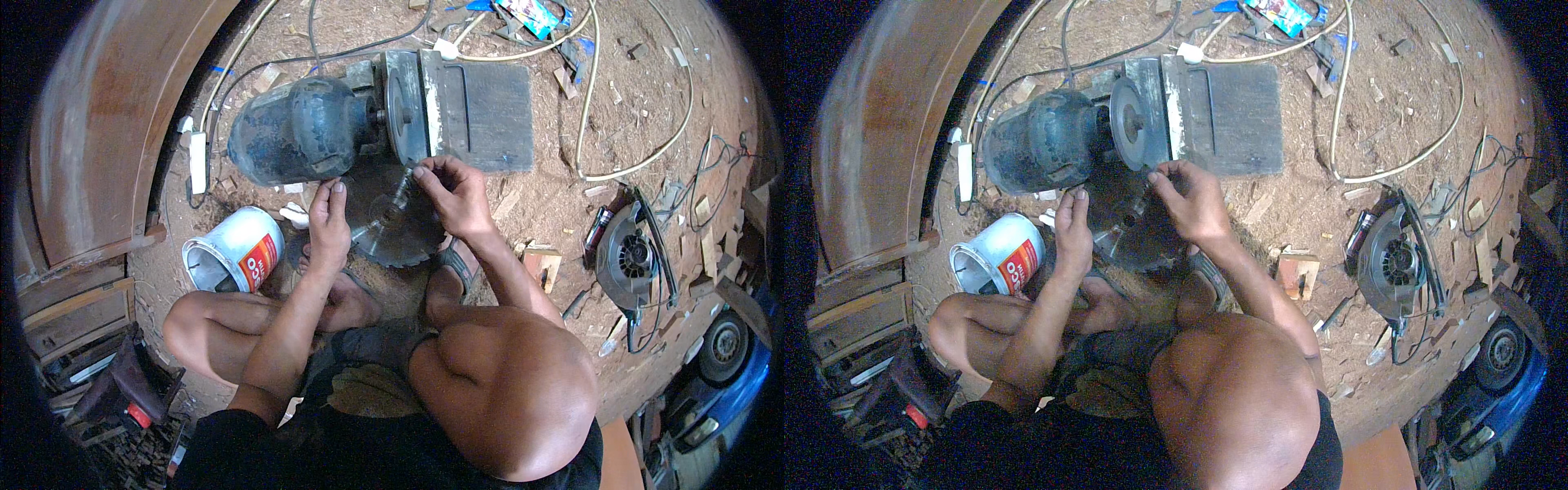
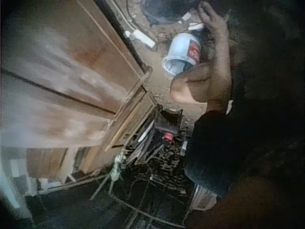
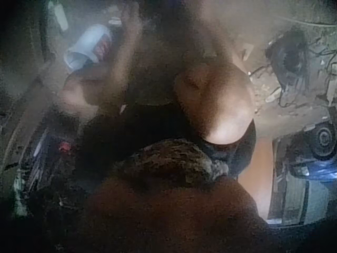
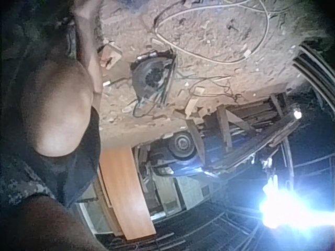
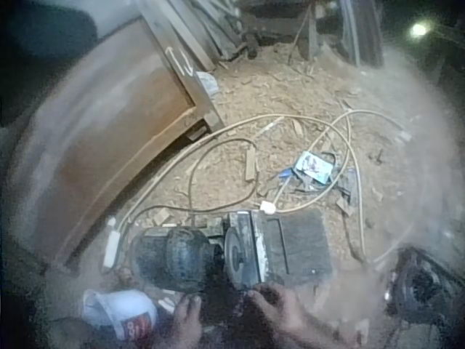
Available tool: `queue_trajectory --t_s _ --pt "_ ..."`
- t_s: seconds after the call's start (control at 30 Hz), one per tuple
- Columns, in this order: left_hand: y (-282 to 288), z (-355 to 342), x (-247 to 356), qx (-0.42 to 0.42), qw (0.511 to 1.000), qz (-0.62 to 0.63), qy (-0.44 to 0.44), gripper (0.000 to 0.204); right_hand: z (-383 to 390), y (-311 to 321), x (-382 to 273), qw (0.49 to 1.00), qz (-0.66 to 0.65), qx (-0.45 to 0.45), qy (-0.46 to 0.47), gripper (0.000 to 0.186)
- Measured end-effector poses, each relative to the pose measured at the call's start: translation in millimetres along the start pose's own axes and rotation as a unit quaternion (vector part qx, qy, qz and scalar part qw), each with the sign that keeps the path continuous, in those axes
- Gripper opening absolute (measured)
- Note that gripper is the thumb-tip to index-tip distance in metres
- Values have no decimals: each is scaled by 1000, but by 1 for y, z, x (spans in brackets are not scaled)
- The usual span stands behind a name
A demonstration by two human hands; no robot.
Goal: The person sits on the floor and repeatedly presses a small metal blade against a rotating bench grinder wheel to sharpen its edge. The person rotates the blade to grind different sections and occasionally lifts it to check the edge.
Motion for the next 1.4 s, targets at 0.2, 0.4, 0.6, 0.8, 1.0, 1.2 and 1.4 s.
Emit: queue_trajectory --t_s 0.2,0.4,0.6,0.8,1.0,1.2,1.4 --pt "-1 -2 2 -20 999 32 12 29 1 -1 -2 1000 -10 10 7 24" --pt "0 -5 -3 -30 998 47 2 30 2 -2 -7 1000 -5 9 18 25" --pt "0 -4 -4 -18 999 39 3 31 2 -1 -7 1000 -8 7 12 25" --pt "-1 -1 -4 -25 998 56 -2 30 2 -1 -4 1000 -13 9 9 25" --pt "0 -3 -7 -34 997 76 -3 30 1 -1 -6 1000 -8 -7 15 21" --pt "-2 0 -5 -26 997 71 -14 30 2 0 -3 1000 -15 -1 11 24" --pt "-3 4 0 -16 998 55 -27 30 1 0 -4 1000 -3 -7 12 25"
Point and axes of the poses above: each hand's wrist, its own z-axis away from the middle knuckle, its own y-axis out of the back of the hand, x = y × z, the point moved 1 cm from there along -z, towards the middle knuckle, and after that the axes turned 14 degrees about y, right-handed, at the moved point
